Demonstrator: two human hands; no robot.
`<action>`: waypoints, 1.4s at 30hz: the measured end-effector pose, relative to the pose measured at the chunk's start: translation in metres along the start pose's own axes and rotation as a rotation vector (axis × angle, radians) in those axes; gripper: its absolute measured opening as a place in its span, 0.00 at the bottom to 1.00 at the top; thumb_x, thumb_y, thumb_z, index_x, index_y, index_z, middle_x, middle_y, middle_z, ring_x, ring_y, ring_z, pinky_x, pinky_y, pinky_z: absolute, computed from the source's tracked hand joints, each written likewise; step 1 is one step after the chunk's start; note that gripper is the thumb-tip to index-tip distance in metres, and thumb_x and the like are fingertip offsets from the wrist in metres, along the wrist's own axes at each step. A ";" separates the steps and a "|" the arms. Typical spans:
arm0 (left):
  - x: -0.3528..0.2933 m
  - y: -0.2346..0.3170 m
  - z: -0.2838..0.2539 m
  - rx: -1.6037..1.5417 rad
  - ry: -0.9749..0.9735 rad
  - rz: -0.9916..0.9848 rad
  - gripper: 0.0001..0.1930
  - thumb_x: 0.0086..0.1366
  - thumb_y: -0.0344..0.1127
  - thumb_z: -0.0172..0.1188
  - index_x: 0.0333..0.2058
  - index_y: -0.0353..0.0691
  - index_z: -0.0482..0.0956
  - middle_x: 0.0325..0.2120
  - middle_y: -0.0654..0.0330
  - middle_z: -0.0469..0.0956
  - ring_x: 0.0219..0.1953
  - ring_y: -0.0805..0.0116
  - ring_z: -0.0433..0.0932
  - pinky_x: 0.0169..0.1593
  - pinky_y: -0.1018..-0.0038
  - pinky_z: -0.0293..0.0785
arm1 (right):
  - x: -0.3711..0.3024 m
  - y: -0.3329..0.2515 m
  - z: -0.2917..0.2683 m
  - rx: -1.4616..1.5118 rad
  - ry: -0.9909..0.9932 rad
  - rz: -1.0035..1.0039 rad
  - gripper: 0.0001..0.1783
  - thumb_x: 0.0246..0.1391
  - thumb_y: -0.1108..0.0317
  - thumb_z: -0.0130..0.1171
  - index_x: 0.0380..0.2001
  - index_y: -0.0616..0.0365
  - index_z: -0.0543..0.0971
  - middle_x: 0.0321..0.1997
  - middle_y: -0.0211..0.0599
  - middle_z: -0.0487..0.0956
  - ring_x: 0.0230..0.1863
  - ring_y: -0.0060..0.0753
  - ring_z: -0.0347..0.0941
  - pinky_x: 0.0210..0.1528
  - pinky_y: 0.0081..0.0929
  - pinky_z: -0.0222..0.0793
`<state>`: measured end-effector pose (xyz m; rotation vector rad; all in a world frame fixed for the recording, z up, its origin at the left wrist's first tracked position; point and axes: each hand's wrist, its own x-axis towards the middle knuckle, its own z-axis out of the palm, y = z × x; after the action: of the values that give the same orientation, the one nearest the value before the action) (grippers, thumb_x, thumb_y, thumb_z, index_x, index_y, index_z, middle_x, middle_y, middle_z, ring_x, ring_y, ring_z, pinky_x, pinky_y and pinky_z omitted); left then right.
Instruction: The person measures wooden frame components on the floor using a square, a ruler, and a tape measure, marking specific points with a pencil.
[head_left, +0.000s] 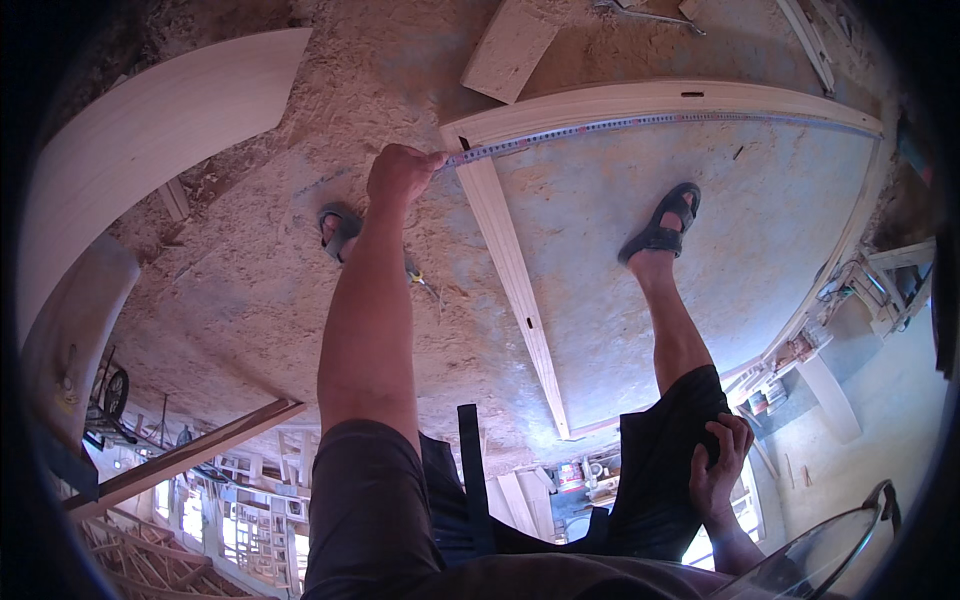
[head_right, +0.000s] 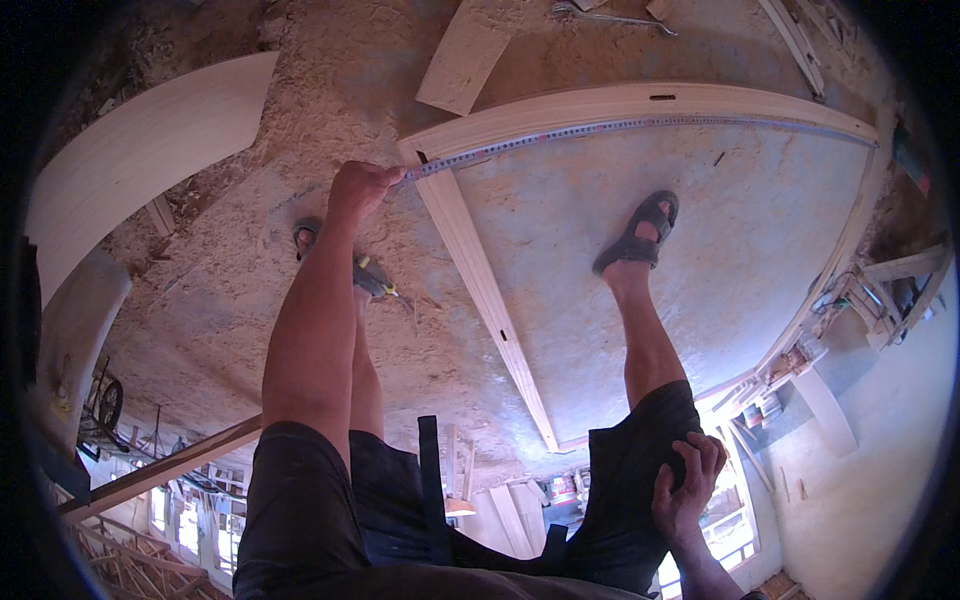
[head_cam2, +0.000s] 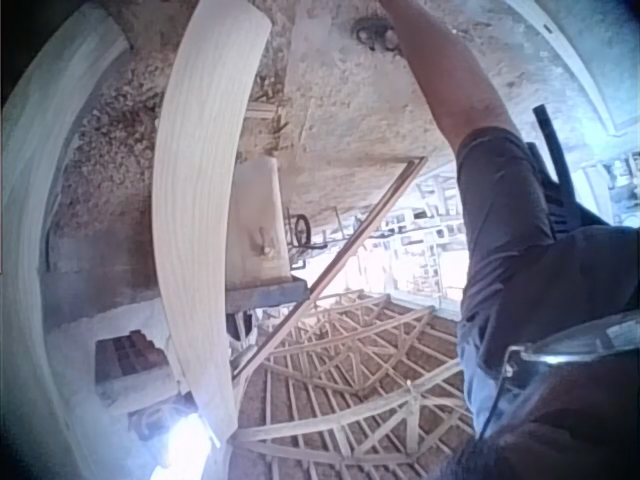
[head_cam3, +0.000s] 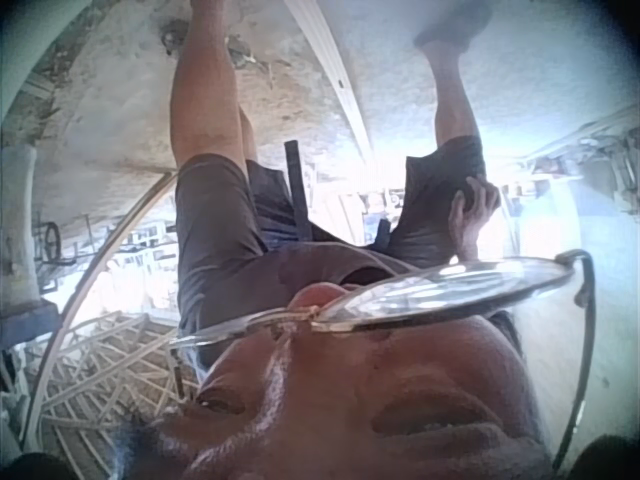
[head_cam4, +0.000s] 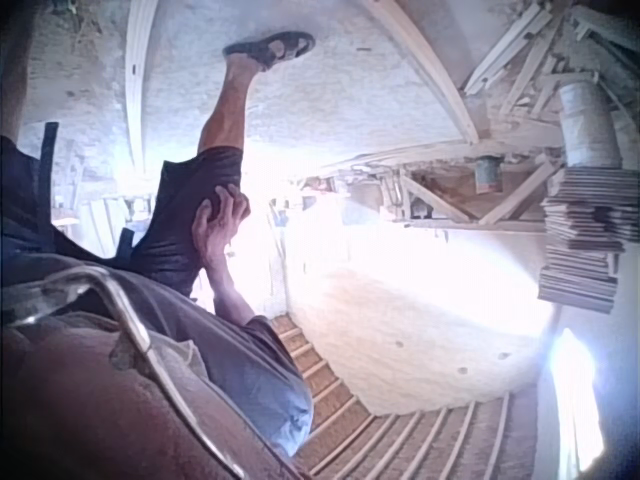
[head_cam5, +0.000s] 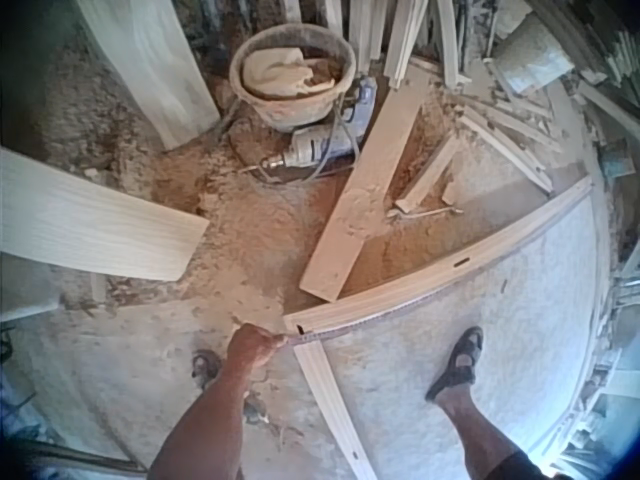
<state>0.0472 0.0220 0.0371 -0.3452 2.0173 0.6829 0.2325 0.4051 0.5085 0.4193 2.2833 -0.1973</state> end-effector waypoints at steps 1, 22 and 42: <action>0.003 -0.004 0.002 0.019 0.005 0.019 0.28 0.58 0.60 0.65 0.21 0.35 0.83 0.20 0.46 0.80 0.26 0.50 0.79 0.36 0.61 0.73 | 0.000 0.000 0.000 0.003 0.001 -0.001 0.18 0.47 0.69 0.55 0.43 0.60 0.75 0.53 0.51 0.71 0.59 0.57 0.63 0.65 0.52 0.56; -0.076 0.042 0.008 -0.002 -0.071 0.054 0.16 0.63 0.51 0.61 0.37 0.46 0.88 0.34 0.49 0.84 0.40 0.47 0.83 0.46 0.56 0.79 | -0.008 -0.004 0.013 0.064 0.076 0.002 0.20 0.40 0.77 0.58 0.41 0.60 0.76 0.51 0.49 0.73 0.57 0.57 0.64 0.61 0.50 0.62; -0.240 0.158 0.054 -0.201 -0.357 -0.022 0.16 0.60 0.42 0.55 0.37 0.41 0.87 0.40 0.46 0.84 0.45 0.47 0.82 0.51 0.57 0.78 | -0.014 -0.045 0.034 -0.060 0.073 -0.070 0.17 0.42 0.74 0.57 0.40 0.59 0.75 0.47 0.48 0.73 0.53 0.58 0.65 0.56 0.52 0.64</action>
<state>0.1299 0.1737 0.2725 -0.3356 1.6097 0.8706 0.2491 0.3503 0.4962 0.3201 2.3715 -0.1501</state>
